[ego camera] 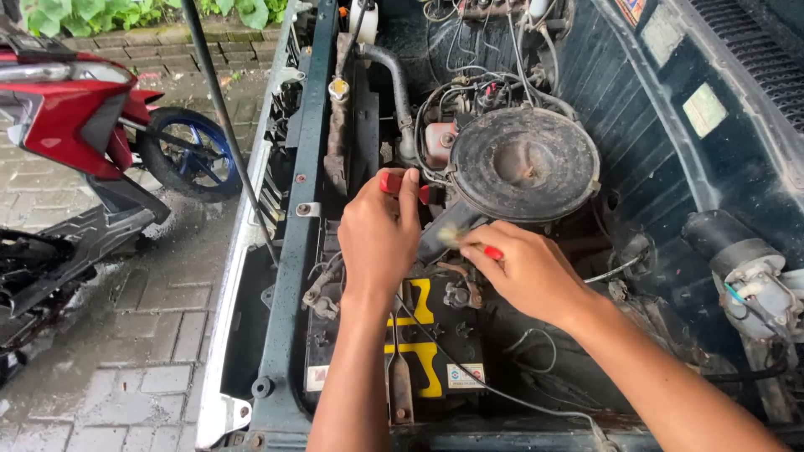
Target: Cleaning the air filter housing and surrounding engine components using a small brush.
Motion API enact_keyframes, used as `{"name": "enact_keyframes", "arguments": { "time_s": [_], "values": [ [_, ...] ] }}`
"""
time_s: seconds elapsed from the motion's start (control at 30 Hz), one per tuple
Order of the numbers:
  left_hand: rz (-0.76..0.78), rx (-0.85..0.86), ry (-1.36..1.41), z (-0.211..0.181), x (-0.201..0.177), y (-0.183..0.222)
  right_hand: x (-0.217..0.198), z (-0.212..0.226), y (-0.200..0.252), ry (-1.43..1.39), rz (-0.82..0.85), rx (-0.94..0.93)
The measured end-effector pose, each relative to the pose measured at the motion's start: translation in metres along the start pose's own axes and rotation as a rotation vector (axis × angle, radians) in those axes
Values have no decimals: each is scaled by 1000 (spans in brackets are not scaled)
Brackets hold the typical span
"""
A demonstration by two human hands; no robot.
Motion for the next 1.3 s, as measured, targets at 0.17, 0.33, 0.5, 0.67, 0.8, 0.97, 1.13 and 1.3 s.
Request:
{"name": "enact_keyframes", "arguments": {
  "time_s": [0.17,0.33,0.5,0.67,0.8,0.97,1.13,1.3],
  "values": [
    [29,2,-6,4,4,0,7,24,11,-134,285,29],
    [33,0,-10,2,5,1,15,-9,2,351,177,-21],
    [59,74,-69,2,8,-2,-2,36,16,-79,373,160],
    [79,73,-27,1,11,1,11,-43,-12,413,122,219],
    [169,151,-96,9,22,3,-47,-59,-22,271,-171,450],
    [243,220,-127,14,37,7,-71,-83,-17,297,-131,662],
    [228,227,-164,10,33,8,-40,-106,-14,240,-205,569],
    [233,198,-152,12,33,7,-24,-69,-20,-407,-55,466]
  ]
}}
Point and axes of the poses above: each hand's wrist, its own y-axis away from the middle knuckle, its own x-axis out of the palm, z = x × y, the point moved 3 cm from there along -y, towards the middle knuckle, and after that the axes turned 8 degrees about x, right-handed, at the moved point
